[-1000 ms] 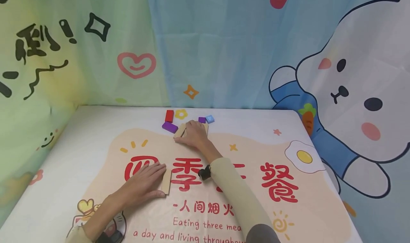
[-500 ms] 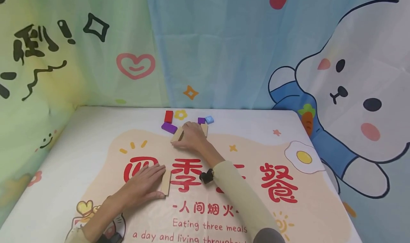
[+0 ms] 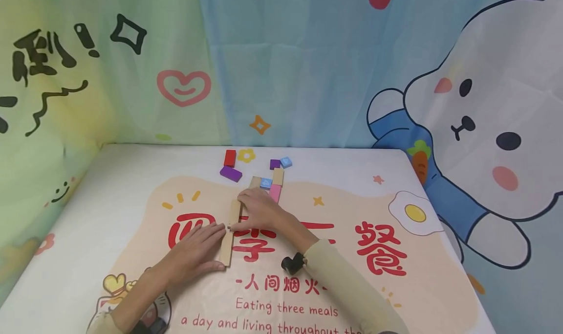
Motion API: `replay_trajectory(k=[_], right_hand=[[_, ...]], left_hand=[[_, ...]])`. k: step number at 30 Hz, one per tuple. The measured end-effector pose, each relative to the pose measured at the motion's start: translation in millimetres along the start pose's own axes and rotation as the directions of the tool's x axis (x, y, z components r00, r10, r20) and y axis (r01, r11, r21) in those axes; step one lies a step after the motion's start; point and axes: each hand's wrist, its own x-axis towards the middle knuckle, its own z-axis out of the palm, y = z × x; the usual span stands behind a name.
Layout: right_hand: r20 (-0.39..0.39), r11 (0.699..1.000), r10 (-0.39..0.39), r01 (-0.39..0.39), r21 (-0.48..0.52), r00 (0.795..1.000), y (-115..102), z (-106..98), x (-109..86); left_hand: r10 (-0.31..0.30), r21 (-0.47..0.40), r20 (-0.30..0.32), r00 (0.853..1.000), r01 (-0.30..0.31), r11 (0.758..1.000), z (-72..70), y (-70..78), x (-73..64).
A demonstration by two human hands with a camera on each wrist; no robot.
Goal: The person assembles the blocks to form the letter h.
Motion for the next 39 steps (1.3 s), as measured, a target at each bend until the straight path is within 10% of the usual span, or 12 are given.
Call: replay_trajectory(k=[39], right_hand=[[0.052, 1.000, -0.018, 0.018, -0.015, 0.998, -7, 15, 4.7]], left_hand=[[-0.006, 0.075, -0.016, 1.000, 0.007, 0.997, 1.4, 1.0, 0.3]])
